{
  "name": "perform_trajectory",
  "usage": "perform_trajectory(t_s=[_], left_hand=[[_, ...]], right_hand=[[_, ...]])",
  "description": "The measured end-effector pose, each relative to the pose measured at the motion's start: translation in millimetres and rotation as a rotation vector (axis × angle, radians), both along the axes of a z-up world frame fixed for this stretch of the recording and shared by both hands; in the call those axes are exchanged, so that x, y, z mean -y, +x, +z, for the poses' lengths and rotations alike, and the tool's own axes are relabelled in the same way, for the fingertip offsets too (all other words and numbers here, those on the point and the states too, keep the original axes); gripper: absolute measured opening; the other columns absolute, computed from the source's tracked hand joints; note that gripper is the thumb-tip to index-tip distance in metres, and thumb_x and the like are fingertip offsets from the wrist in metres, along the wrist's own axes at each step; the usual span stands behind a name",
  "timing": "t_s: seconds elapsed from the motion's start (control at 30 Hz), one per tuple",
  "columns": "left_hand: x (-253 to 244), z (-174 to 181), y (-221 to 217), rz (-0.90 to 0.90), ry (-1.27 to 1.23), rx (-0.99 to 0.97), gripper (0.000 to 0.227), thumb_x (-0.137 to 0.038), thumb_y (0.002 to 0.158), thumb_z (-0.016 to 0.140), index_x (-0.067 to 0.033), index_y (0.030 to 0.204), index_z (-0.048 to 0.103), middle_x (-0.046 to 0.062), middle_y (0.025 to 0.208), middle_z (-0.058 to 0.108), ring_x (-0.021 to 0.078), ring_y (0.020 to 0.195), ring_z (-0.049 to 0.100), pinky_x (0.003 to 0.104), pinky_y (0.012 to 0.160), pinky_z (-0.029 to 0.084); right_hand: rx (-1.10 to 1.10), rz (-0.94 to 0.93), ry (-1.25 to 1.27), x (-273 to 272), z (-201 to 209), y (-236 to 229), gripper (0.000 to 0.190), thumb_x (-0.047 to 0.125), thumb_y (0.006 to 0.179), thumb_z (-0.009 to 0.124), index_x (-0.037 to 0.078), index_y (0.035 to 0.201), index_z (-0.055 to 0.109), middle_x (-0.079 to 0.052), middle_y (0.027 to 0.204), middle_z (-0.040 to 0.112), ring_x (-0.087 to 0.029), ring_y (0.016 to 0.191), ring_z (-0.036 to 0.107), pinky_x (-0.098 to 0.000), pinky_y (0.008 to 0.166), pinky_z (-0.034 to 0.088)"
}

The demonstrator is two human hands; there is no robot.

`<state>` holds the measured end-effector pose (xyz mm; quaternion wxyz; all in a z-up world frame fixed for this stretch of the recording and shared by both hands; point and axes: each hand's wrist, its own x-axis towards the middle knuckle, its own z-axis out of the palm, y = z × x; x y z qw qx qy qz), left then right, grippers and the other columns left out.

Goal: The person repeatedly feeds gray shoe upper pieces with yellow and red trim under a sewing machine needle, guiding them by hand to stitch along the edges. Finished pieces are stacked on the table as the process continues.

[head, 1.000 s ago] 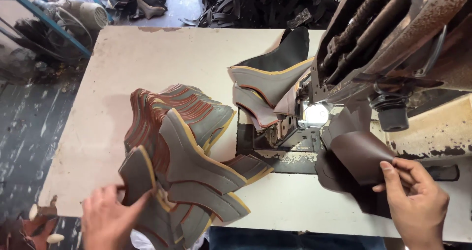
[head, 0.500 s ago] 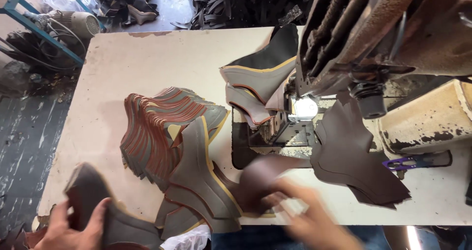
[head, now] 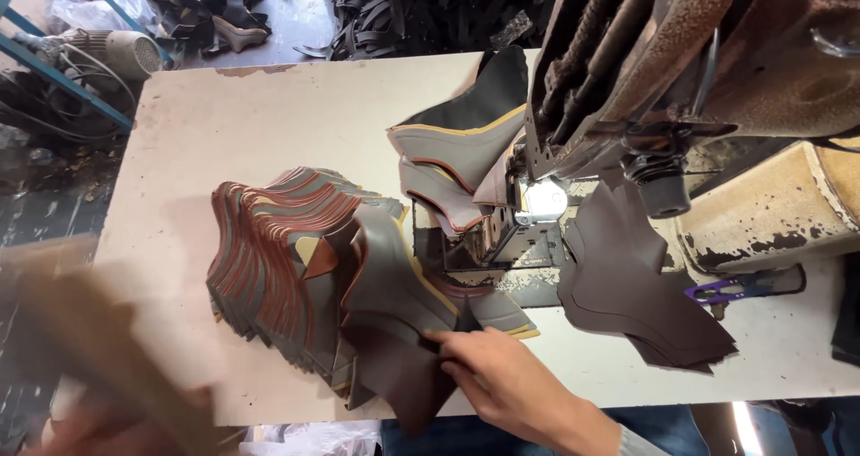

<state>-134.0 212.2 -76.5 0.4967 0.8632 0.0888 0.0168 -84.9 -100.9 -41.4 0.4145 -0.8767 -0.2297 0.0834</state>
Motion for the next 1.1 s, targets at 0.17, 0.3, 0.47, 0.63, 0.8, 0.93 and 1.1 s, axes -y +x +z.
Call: perform_trajectory(t_s=[0.17,0.3,0.47,0.63,0.8,0.93,1.1], left_hand=[[94,41,93,-0.151,-0.299,0.0,0.06,-0.034,0.074,0.086,-0.0093,0.127,0.073,0.008,0.086,0.075,0.0244,0.068,0.07,0.04,0.066,0.057],[142,33,84,-0.167,0.728,0.408,0.049,-0.035,0.071,0.083,-0.0102,0.112,0.076,0.006,0.095,0.069,0.0277,0.095,0.063,0.046,0.082,0.046],[160,16,72,-0.104,0.617,0.256,0.042,-0.032,0.07,0.083,-0.0061,0.102,0.074,0.007,0.101,0.064,0.0284,0.105,0.056,0.044,0.087,0.043],[164,16,75,-0.132,0.567,0.197,0.04,-0.031,0.075,0.083,-0.0074,0.101,0.065,0.008,0.109,0.063,0.0286,0.109,0.056,0.043,0.091,0.043],[173,23,81,-0.098,0.599,0.116,0.072,-0.043,0.063,0.089,-0.0025,0.116,0.061,0.013,0.113,0.06,0.0336,0.107,0.054,0.047,0.088,0.042],[172,16,79,-0.126,0.575,0.181,0.052,-0.03,0.067,0.087,-0.0066,0.106,0.062,0.014,0.112,0.061,0.0328,0.106,0.057,0.046,0.087,0.043],[145,11,76,-0.031,-0.008,0.176,0.026,-0.01,0.084,0.075,-0.0038,0.109,0.067,0.009,0.105,0.075,0.0185,0.096,0.076,0.031,0.084,0.058]], right_hand=[[-0.216,-0.559,0.19,51,-18,-30,0.019,0.021,0.092,0.067,0.003,0.096,0.07,-0.007,0.073,0.073,-0.013,0.067,0.068,-0.0284,0.064,0.054],[-0.236,-0.94,0.183,121,-51,-66,0.021,0.021,0.095,0.068,0.001,0.091,0.071,-0.004,0.068,0.061,-0.008,0.068,0.054,-0.027,0.062,0.047],[-0.244,-1.173,0.447,162,-65,-94,0.018,0.013,0.098,0.061,-0.003,0.103,0.069,-0.001,0.076,0.065,-0.007,0.065,0.056,-0.0249,0.059,0.047],[-0.179,-1.093,0.481,144,-55,-78,0.02,0.012,0.101,0.063,-0.005,0.108,0.07,-0.001,0.081,0.063,-0.006,0.07,0.053,-0.0223,0.063,0.042],[-0.161,-0.975,0.512,122,-33,-58,0.019,0.011,0.099,0.063,-0.004,0.108,0.07,-0.002,0.081,0.066,-0.007,0.073,0.059,-0.0227,0.067,0.047],[-0.181,-0.917,0.542,124,-24,-51,0.018,0.01,0.1,0.062,-0.005,0.104,0.069,-0.005,0.079,0.068,-0.011,0.072,0.063,-0.0253,0.067,0.052],[-0.13,-0.961,0.541,127,-16,-52,0.018,0.01,0.1,0.061,-0.005,0.105,0.069,-0.007,0.083,0.07,-0.012,0.072,0.065,-0.0272,0.067,0.054]])
